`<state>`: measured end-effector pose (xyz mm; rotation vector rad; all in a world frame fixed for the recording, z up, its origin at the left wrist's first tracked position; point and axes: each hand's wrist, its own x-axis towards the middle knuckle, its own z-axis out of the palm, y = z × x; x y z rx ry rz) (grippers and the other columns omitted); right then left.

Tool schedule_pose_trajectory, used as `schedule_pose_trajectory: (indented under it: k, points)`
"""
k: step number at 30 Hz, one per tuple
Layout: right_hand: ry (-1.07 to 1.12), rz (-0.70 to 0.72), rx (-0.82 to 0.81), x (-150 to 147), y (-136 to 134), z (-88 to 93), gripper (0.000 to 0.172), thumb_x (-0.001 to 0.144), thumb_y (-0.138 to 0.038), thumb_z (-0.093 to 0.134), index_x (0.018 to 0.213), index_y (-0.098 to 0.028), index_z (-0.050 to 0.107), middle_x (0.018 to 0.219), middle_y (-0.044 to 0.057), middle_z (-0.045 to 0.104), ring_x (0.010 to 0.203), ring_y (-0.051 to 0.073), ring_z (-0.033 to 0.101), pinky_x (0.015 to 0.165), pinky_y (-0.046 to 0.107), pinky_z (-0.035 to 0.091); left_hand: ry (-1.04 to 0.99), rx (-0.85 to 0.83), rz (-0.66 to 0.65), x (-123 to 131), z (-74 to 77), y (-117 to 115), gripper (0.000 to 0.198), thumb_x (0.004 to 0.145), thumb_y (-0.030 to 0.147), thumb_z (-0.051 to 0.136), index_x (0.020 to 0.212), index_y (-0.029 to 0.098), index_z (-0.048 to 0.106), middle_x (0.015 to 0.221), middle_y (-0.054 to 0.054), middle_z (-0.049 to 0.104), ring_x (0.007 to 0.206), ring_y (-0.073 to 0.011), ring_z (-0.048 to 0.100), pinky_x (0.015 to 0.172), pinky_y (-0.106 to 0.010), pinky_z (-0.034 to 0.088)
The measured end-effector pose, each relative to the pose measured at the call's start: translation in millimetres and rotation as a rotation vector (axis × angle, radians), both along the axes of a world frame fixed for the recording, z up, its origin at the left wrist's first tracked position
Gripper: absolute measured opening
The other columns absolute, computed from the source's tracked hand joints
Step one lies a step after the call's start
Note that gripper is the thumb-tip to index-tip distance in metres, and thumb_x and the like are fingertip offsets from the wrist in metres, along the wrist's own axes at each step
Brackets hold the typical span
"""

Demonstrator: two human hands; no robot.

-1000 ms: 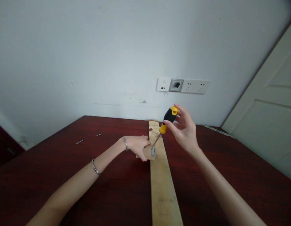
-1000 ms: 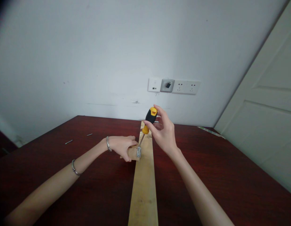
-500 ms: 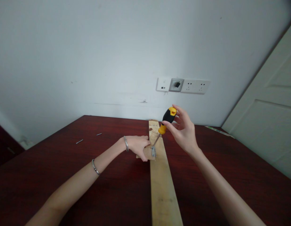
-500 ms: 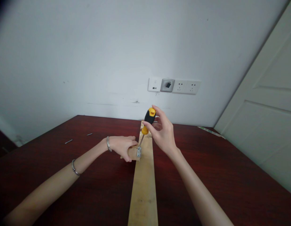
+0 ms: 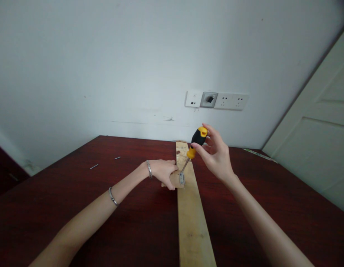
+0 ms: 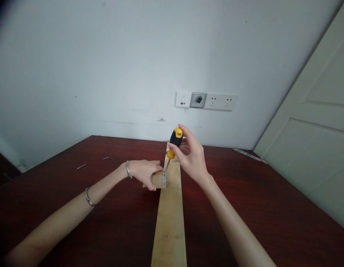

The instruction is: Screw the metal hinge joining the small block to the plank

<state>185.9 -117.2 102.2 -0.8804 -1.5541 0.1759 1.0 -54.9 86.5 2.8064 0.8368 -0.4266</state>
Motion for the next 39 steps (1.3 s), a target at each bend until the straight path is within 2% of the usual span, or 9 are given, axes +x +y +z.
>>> schedule_pose_trajectory:
  k: [11,16,19,21,26,29,32,35,39]
  points:
    - [-0.077,-0.002,-0.021,3,2,2.6,0.061,0.083,-0.030,0.058,0.141,-0.031,0.039,0.137,0.009,0.048,0.107,0.023,0.060,0.074,0.035,0.061,0.005,0.039,-0.030,-1,-0.4,3,0.067,0.062,0.063,0.067,0.110,0.017,0.059,0.109,-0.010,0.058,0.082,-0.0234,0.061,0.069,-0.031,0.047]
    - [-0.150,0.021,-0.053,-2,7,15.1,0.051,0.082,-0.028,0.057,0.132,-0.029,0.048,0.126,0.008,0.055,0.108,0.024,0.058,0.069,0.033,0.060,0.004,0.058,-0.023,-1,1.6,2,0.065,0.062,0.063,0.067,0.110,0.019,0.061,0.107,-0.008,0.060,0.082,-0.0231,0.062,0.068,-0.029,0.047]
    - [-0.183,-0.091,-0.034,-6,10,20.9,0.047,0.077,-0.034,0.067,0.122,-0.028,0.058,0.114,0.009,0.056,0.098,0.023,0.057,0.061,0.031,0.059,-0.001,0.060,-0.028,0,1.4,1,0.064,0.062,0.063,0.067,0.107,0.018,0.062,0.107,-0.008,0.061,0.082,-0.0229,0.062,0.067,-0.029,0.047]
    - [-0.166,-0.126,-0.025,-6,12,21.9,0.044,0.076,-0.034,0.068,0.119,-0.029,0.061,0.110,0.009,0.055,0.093,0.022,0.057,0.063,0.032,0.058,-0.011,0.064,-0.034,0,1.2,1,0.063,0.062,0.063,0.068,0.106,0.018,0.062,0.107,-0.008,0.062,0.084,-0.0232,0.062,0.067,-0.028,0.047]
    - [-0.016,0.080,-0.068,-4,16,18.4,0.061,0.081,-0.026,0.060,0.138,-0.032,0.041,0.117,0.007,0.056,0.099,0.020,0.059,0.077,0.036,0.057,-0.039,0.085,-0.050,0,2.3,1,0.060,0.063,0.063,0.068,0.101,0.018,0.064,0.106,-0.007,0.063,0.082,-0.0218,0.062,0.065,-0.027,0.045]
    - [-0.017,0.016,-0.036,-6,16,17.1,0.053,0.078,-0.029,0.063,0.129,-0.031,0.050,0.125,0.008,0.053,0.106,0.023,0.055,0.075,0.036,0.057,-0.068,0.089,-0.063,0,3.3,0,0.057,0.063,0.062,0.069,0.099,0.018,0.064,0.103,-0.006,0.064,0.080,-0.0204,0.062,0.061,-0.026,0.043]
    - [-0.061,-0.078,-0.009,-9,17,16.3,0.052,0.073,-0.032,0.070,0.123,-0.031,0.056,0.123,0.008,0.052,0.095,0.022,0.057,0.067,0.034,0.057,-0.066,0.087,-0.061,0,3.8,-1,0.057,0.062,0.062,0.069,0.099,0.018,0.064,0.099,-0.005,0.065,0.075,-0.0190,0.061,0.057,-0.025,0.040]
    - [-0.052,-0.031,-0.031,-10,19,14.6,0.059,0.076,-0.027,0.066,0.132,-0.032,0.048,0.119,0.007,0.055,0.088,0.019,0.059,0.069,0.035,0.056,-0.056,0.082,-0.054,0,3.4,-1,0.057,0.063,0.063,0.068,0.097,0.018,0.064,0.099,-0.005,0.065,0.072,-0.0183,0.060,0.056,-0.025,0.039]
    - [-0.042,0.062,-0.029,-9,17,14.3,0.056,0.080,-0.020,0.057,0.134,-0.030,0.044,0.118,0.006,0.059,0.101,0.021,0.059,0.079,0.038,0.055,-0.065,0.091,-0.057,0,2.4,0,0.057,0.062,0.063,0.068,0.096,0.018,0.064,0.099,-0.005,0.064,0.072,-0.0179,0.060,0.055,-0.026,0.038]
